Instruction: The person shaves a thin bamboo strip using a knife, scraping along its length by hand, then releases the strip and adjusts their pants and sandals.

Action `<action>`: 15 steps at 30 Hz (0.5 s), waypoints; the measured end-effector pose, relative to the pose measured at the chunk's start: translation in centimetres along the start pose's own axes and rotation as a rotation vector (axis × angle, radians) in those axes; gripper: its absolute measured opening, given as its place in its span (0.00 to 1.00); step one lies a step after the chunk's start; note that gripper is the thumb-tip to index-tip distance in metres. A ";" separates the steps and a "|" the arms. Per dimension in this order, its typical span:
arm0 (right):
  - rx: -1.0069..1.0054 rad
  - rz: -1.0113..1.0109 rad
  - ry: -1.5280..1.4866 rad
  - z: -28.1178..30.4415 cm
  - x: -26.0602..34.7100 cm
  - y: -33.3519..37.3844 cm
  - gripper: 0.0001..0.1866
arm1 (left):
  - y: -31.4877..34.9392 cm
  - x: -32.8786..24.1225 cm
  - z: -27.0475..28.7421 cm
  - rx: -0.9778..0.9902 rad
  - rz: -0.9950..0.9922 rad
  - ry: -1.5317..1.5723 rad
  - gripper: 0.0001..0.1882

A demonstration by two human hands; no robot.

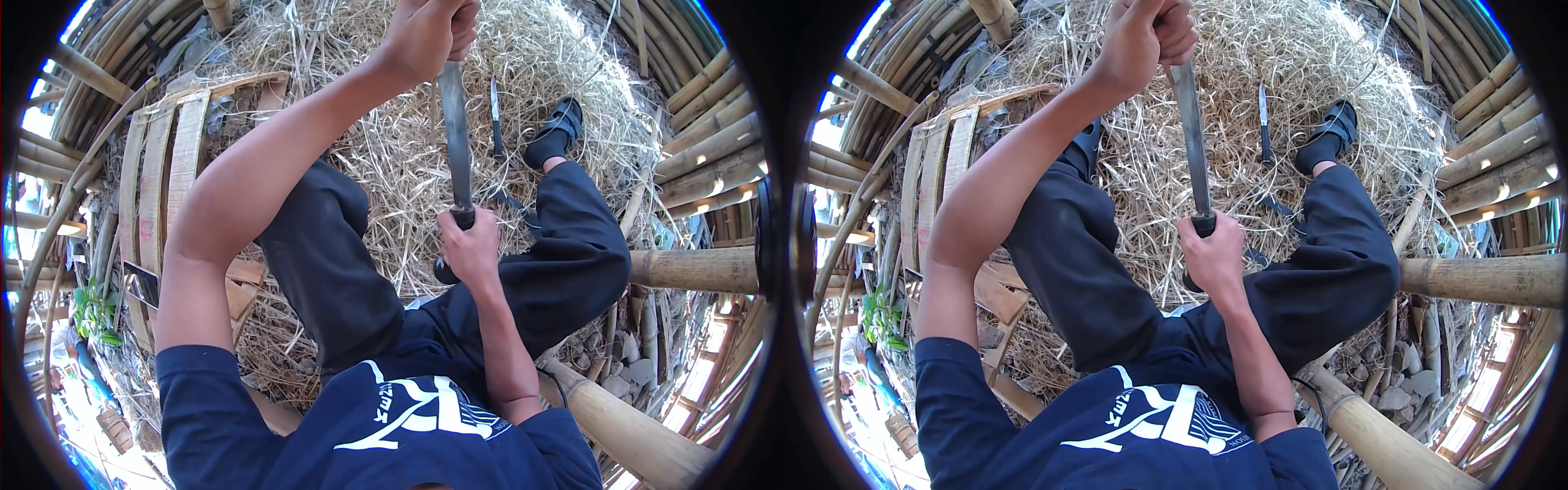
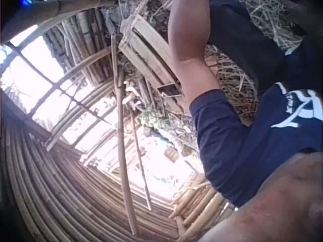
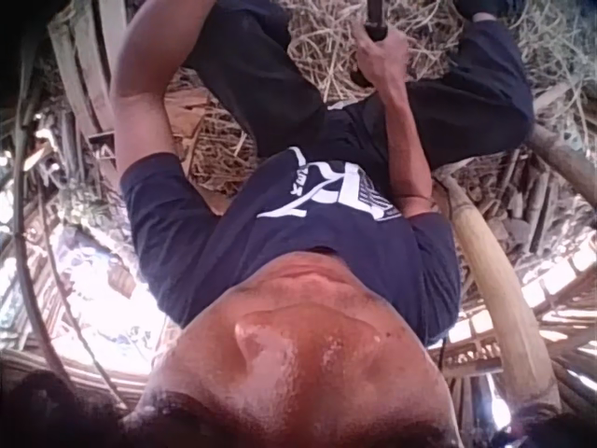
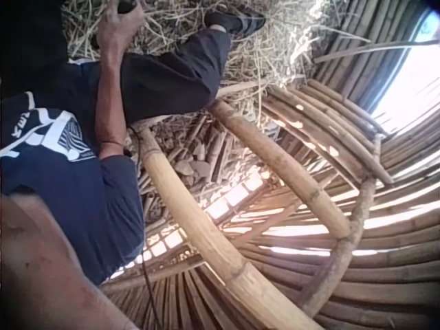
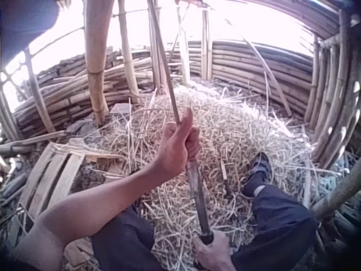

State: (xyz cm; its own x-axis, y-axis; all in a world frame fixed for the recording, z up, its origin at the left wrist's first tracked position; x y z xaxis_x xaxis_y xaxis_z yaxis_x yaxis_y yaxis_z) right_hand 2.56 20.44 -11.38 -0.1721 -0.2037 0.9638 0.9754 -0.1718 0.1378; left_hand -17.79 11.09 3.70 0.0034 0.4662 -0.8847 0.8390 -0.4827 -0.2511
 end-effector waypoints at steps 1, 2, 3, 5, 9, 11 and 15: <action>0.003 -0.024 0.010 0.0 -0.7 0.2 0.12 | -0.1 0.3 0.1 -0.010 0.005 0.010 0.34; 0.006 -0.049 0.020 0.0 -1.0 0.2 0.12 | -0.3 0.4 0.2 -0.020 0.009 0.020 0.34; -0.021 -0.046 0.039 0.2 -0.8 0.4 0.12 | -0.2 0.3 0.2 -0.022 0.013 0.021 0.34; -0.017 -0.026 0.050 0.3 0.7 0.2 0.12 | -0.2 0.2 0.5 -0.072 0.041 0.046 0.32; -0.008 0.018 0.074 0.2 -0.3 0.2 0.12 | -0.1 0.1 0.2 -0.062 0.004 0.044 0.31; -0.001 -0.038 0.028 0.1 -1.6 0.4 0.12 | -0.3 0.3 0.2 -0.019 0.004 0.060 0.31; -0.019 -0.054 0.161 0.9 1.9 0.5 0.13 | -0.1 0.0 0.4 -0.038 0.007 0.113 0.30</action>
Point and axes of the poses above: each hand's wrist, its own y-axis away from the middle knuckle, its own z-axis out of the back of the hand, x = y × z, the point moved 8 cm from there along -y, towards the middle knuckle, and after that the axes turned 9 degrees about z, right-handed, at the moved point
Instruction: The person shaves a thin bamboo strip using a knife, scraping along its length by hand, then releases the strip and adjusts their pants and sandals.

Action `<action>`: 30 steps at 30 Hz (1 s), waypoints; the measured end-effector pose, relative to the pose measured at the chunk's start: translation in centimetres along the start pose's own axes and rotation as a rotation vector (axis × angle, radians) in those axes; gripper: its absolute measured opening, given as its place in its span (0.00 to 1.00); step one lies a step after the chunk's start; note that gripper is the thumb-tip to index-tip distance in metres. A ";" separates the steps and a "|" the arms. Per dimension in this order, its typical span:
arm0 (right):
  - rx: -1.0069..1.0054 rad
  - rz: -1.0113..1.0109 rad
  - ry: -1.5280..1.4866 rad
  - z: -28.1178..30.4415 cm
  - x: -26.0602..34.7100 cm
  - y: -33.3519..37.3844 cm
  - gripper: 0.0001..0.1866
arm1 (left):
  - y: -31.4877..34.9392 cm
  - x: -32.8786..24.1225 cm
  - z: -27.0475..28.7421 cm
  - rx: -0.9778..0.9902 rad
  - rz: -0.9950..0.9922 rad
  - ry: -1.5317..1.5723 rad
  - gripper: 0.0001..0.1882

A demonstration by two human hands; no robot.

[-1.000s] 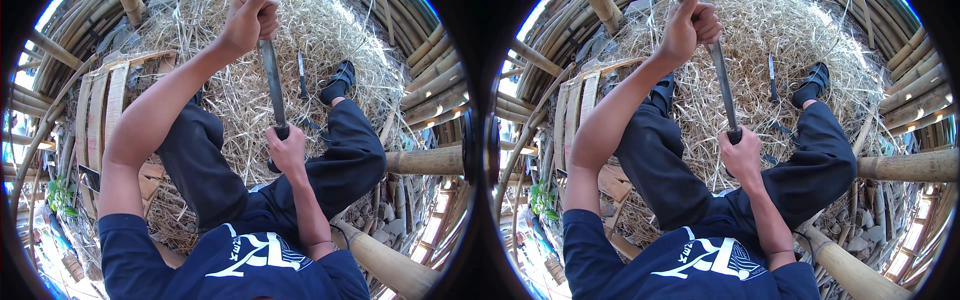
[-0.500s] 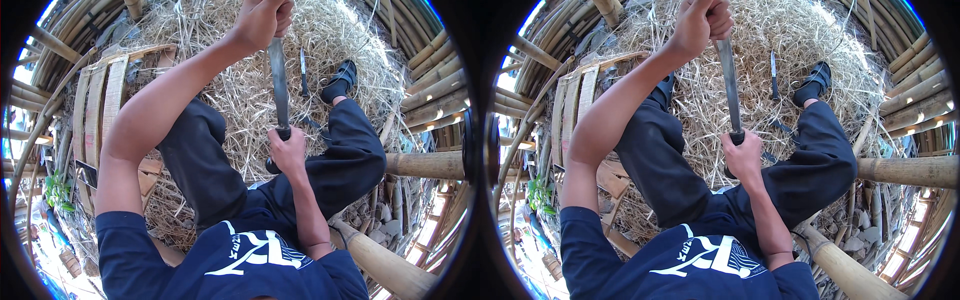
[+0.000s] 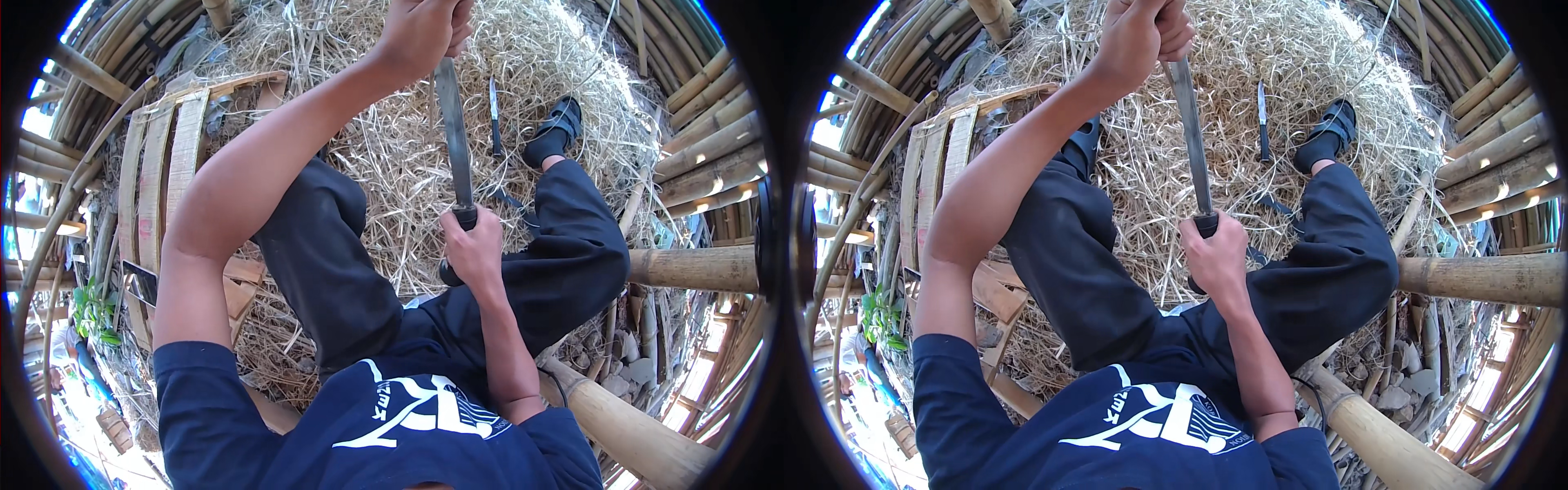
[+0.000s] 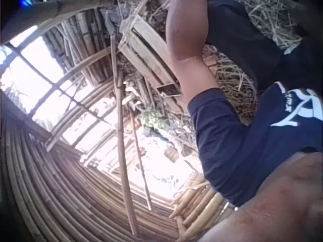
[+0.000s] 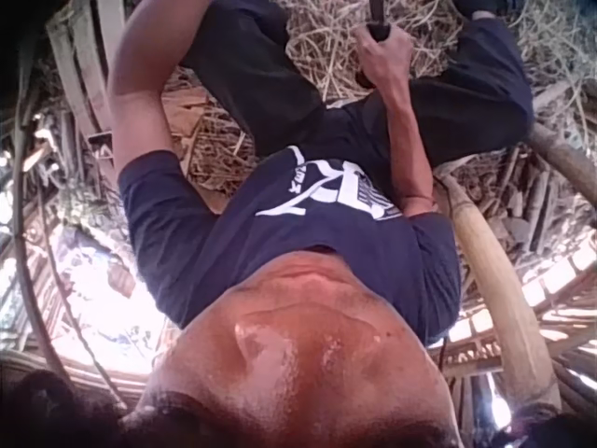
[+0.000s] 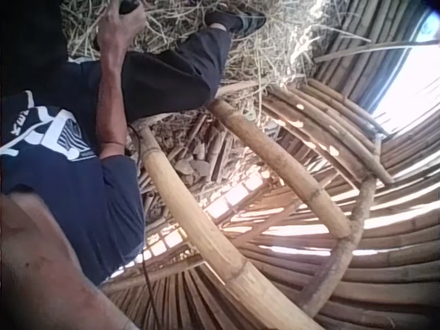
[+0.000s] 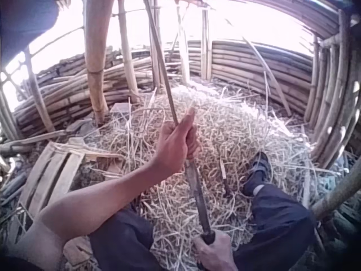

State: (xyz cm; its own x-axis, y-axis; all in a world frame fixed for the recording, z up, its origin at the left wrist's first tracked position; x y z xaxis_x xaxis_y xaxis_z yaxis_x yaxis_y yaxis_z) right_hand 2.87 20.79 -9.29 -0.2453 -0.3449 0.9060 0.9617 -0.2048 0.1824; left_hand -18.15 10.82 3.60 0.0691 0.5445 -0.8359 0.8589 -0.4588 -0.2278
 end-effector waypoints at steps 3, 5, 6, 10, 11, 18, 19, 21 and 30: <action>-0.018 0.108 -0.021 -0.1 -0.7 0.1 0.12 | 0.3 0.1 -0.2 -0.097 0.011 -0.075 0.28; -0.027 0.102 0.019 -0.4 -2.8 0.0 0.12 | -0.1 0.9 0.1 -0.055 0.043 -0.035 0.26; -0.024 0.094 0.053 -0.7 -2.6 0.0 0.12 | -0.2 0.9 0.3 -0.056 0.040 -0.038 0.26; -0.020 0.067 0.081 0.5 0.9 0.0 0.14 | 0.1 0.4 0.7 -0.071 -0.014 -0.074 0.24; -0.018 0.064 0.082 0.3 0.6 0.1 0.14 | 0.2 0.2 0.4 -0.059 -0.031 -0.109 0.24; -0.049 0.031 0.105 0.4 -0.6 -0.2 0.14 | -0.2 1.1 0.9 -0.063 0.042 -0.050 0.24; -0.044 0.026 0.106 0.5 -0.1 -0.1 0.14 | -0.1 0.7 0.9 -0.072 0.010 -0.083 0.24; -0.062 0.113 0.075 0.5 1.3 0.1 0.13 | 0.0 0.5 0.6 -0.082 -0.022 -0.115 0.24; -0.061 0.089 0.065 -0.1 0.8 -0.2 0.12 | -0.4 0.4 0.9 -0.033 -0.035 -0.037 0.24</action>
Point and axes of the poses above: each hand's wrist, its own y-axis away from the middle knuckle, its own z-axis out of the back of the hand, x = y × z, the point moved 8 cm from there along -y, towards the middle knuckle, and after that the axes turned 9 degrees about z, right-handed, at the moved point
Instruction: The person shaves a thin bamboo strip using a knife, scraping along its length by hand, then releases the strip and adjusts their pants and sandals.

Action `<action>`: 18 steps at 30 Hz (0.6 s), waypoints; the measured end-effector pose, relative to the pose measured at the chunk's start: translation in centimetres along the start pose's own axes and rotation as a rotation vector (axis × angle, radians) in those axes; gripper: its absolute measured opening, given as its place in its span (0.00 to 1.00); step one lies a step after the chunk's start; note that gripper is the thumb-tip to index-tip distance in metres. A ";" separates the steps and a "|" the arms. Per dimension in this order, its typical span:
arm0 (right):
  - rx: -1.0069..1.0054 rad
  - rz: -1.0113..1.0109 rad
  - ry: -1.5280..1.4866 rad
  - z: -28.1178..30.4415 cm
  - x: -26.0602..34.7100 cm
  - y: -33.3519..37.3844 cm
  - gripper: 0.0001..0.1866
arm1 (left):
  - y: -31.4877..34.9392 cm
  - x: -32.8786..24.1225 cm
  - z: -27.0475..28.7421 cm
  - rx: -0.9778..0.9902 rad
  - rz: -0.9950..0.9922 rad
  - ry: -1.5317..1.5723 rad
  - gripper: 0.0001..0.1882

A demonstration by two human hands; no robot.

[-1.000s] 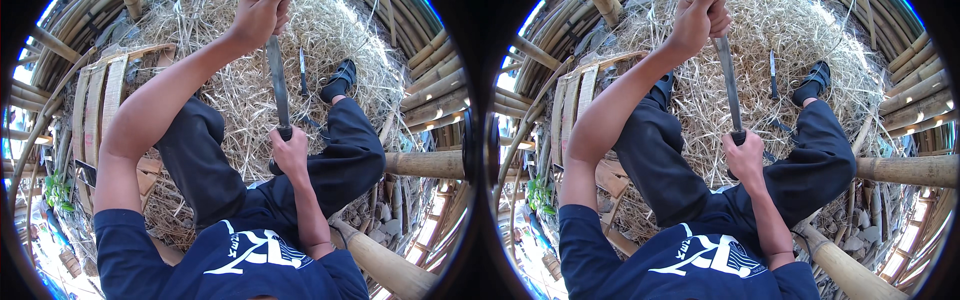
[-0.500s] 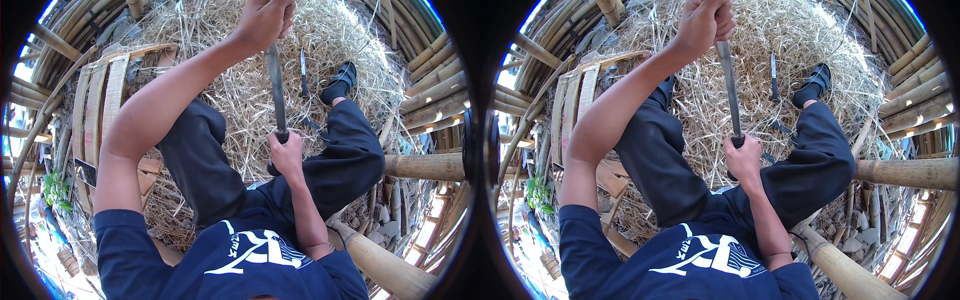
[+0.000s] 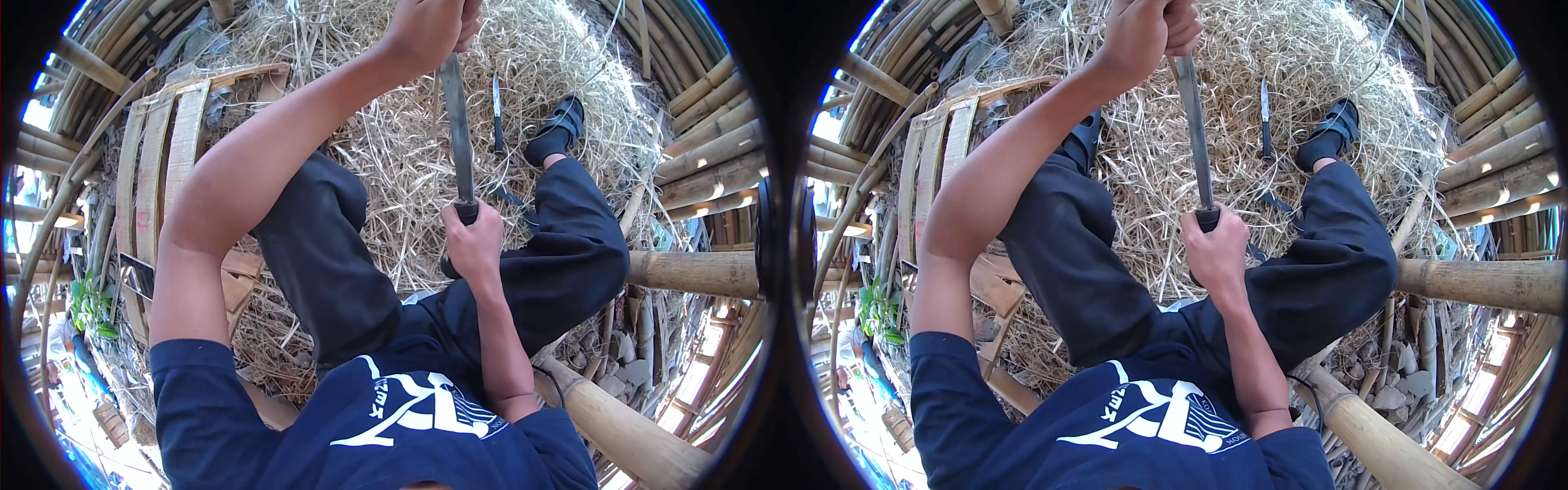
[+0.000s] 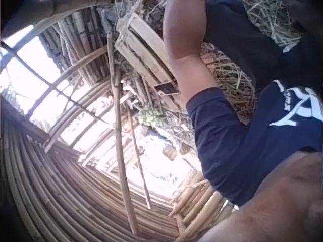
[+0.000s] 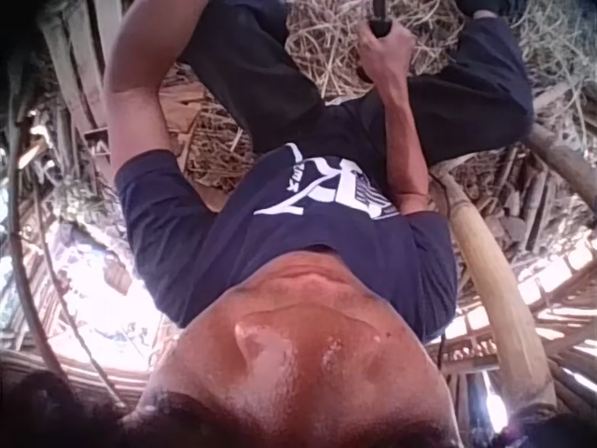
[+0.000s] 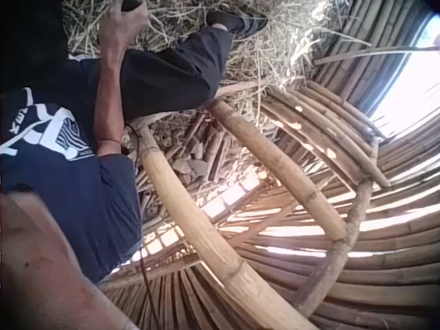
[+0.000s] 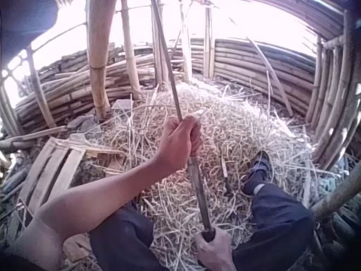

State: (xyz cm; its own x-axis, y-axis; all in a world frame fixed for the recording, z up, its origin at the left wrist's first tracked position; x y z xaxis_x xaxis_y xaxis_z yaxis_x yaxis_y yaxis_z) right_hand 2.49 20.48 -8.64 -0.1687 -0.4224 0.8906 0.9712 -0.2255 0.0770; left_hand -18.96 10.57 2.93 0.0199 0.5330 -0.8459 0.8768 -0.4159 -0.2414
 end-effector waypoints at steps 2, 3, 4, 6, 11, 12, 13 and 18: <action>-0.009 0.020 -0.019 -0.4 -0.9 0.2 0.12 | 0.1 0.3 -0.7 0.000 0.015 0.007 0.24; -0.021 0.046 -0.040 -0.6 -1.3 0.2 0.12 | 0.1 0.3 -1.0 0.005 0.023 0.011 0.24; -0.005 0.003 -0.067 -1.1 -2.2 0.3 0.12 | 0.2 0.4 -1.0 0.008 0.022 0.012 0.24; 0.015 -0.025 0.015 -1.4 -3.7 0.4 0.13 | 0.5 0.7 -0.3 -0.019 0.046 -0.071 0.24; -0.015 0.010 0.060 -0.3 -0.7 0.1 0.14 | 0.4 0.0 -0.2 0.030 0.046 0.031 0.25; -0.029 0.043 0.044 -0.2 -0.3 0.3 0.13 | 0.4 0.0 -0.3 0.009 0.039 0.005 0.25; -0.042 0.078 0.027 -0.2 0.1 0.5 0.13 | 0.4 0.0 -0.6 -0.012 0.032 -0.022 0.24; 0.003 -0.077 0.082 -1.9 -5.1 0.0 0.12 | 0.3 1.0 0.2 -0.053 0.055 -0.104 0.24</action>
Point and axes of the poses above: each hand's wrist, its own y-axis away from the middle knuckle, its own z-axis out of the back of the hand, x = y × z, the point moved 8 cm from there along -y, towards the middle knuckle, and after that the axes turned 9 degrees about z, right-handed, at the moved point
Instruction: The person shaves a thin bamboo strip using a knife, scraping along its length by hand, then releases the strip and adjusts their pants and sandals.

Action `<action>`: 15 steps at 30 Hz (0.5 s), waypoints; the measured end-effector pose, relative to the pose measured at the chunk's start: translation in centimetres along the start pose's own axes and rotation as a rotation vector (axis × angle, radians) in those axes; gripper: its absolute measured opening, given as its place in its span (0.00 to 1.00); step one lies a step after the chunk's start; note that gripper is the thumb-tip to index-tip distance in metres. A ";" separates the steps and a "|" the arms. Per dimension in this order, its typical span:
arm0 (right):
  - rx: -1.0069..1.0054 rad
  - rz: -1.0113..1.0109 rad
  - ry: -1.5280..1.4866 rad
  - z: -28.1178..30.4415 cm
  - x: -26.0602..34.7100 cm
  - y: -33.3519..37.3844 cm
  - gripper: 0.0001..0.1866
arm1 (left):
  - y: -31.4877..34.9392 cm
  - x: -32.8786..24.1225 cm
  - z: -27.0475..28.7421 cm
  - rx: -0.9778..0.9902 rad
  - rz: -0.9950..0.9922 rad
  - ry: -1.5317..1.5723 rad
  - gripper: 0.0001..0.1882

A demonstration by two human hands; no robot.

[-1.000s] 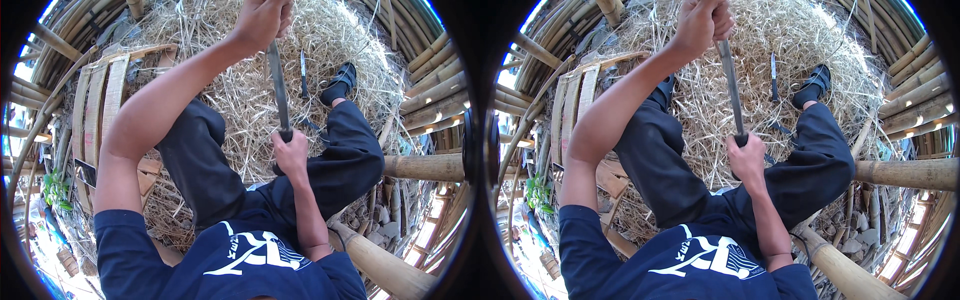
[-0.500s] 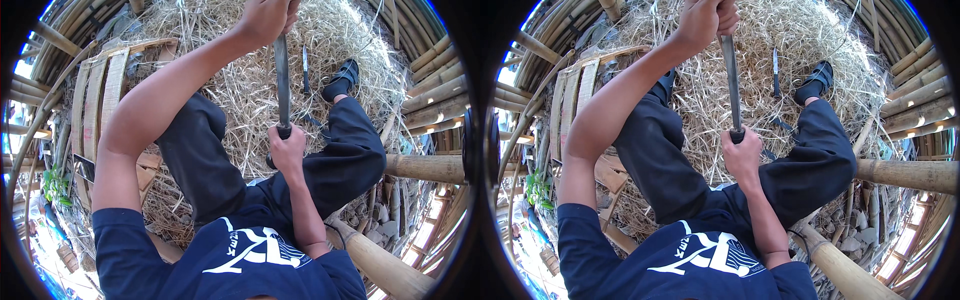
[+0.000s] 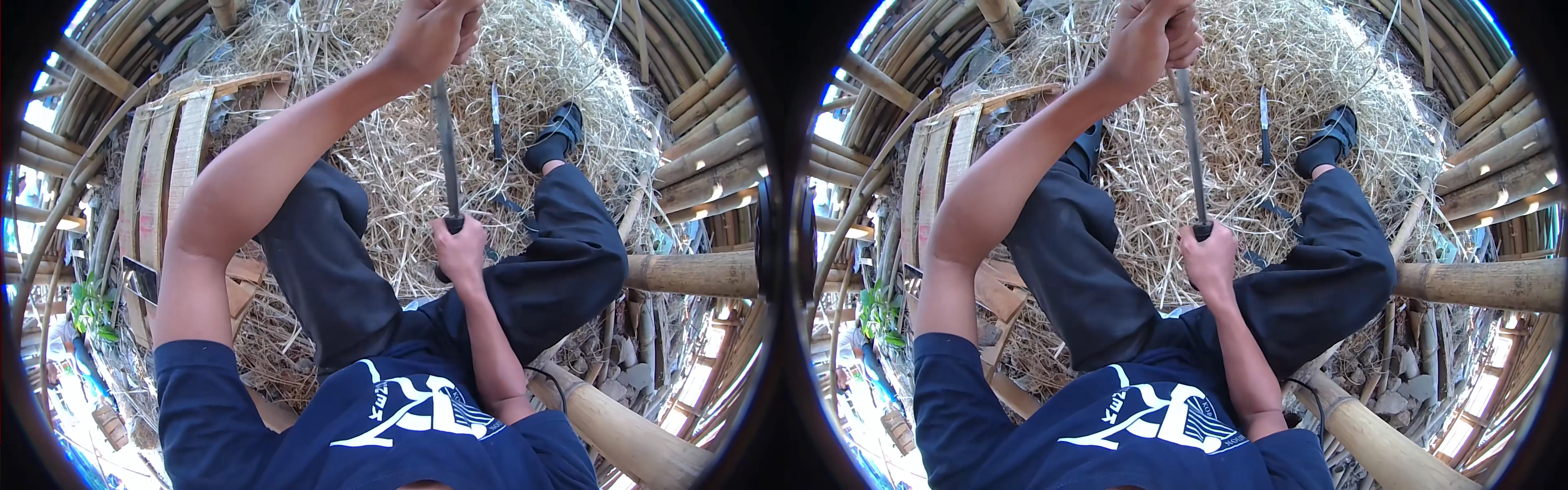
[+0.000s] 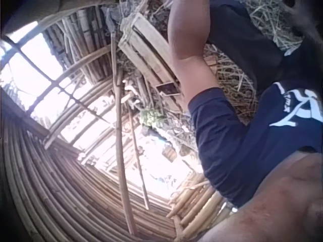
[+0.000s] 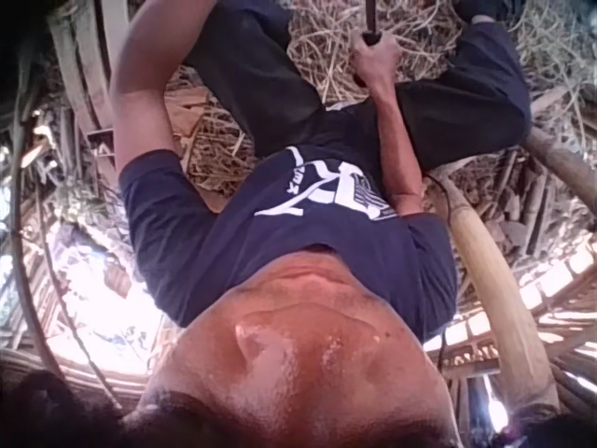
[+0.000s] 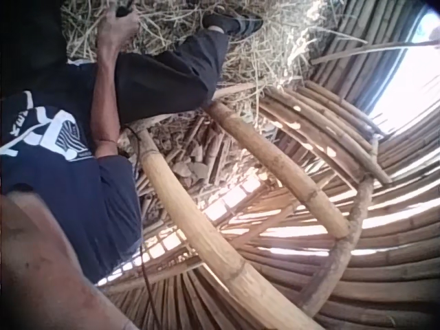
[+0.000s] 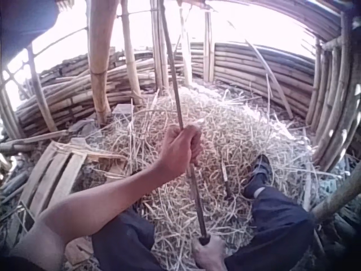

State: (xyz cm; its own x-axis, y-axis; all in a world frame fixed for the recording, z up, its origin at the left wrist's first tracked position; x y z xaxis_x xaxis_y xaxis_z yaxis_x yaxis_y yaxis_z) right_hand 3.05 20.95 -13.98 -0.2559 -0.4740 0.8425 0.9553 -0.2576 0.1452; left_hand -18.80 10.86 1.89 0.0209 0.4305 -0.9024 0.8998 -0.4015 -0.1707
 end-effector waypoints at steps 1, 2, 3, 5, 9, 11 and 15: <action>0.003 -0.008 0.000 0.5 0.8 0.2 0.12 | 0.1 0.0 0.2 -0.002 0.008 0.002 0.24; -0.010 0.013 -0.017 1.1 2.3 0.0 0.12 | 0.0 -0.3 0.1 0.035 -0.018 0.028 0.24; -0.026 0.038 -0.034 1.6 3.2 -0.2 0.12 | 0.0 -1.0 -0.2 0.074 -0.049 0.052 0.24; -0.054 0.084 -0.083 1.7 3.7 0.2 0.12 | 0.1 -1.0 -0.9 0.071 -0.021 0.075 0.24; 0.017 -0.055 -0.149 -0.8 0.0 0.3 0.15 | 0.3 -0.5 -1.0 0.007 -0.010 0.001 0.24; -0.089 0.062 0.053 -0.5 -1.3 -0.4 0.15 | 0.0 -0.6 -0.6 0.022 -0.023 0.008 0.24; -0.049 0.010 -0.020 0.7 1.6 -0.4 0.14 | 0.4 -1.2 0.4 0.022 -0.027 0.069 0.24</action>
State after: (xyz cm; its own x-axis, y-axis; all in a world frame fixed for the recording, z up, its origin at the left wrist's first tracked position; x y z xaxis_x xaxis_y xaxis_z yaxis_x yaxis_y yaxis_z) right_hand 2.36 20.90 -12.36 -0.2432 -0.4601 0.8539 0.9492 -0.2943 0.1118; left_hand -18.70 9.85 2.75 0.0275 0.4958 -0.8680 0.8906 -0.4066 -0.2040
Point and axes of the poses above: each hand's wrist, its own y-axis away from the middle knuckle, its own z-axis out of the back of the hand, x = y × z, the point moved 8 cm from there along -y, towards the middle knuckle, and after that the axes turned 9 degrees about z, right-handed, at the moved point
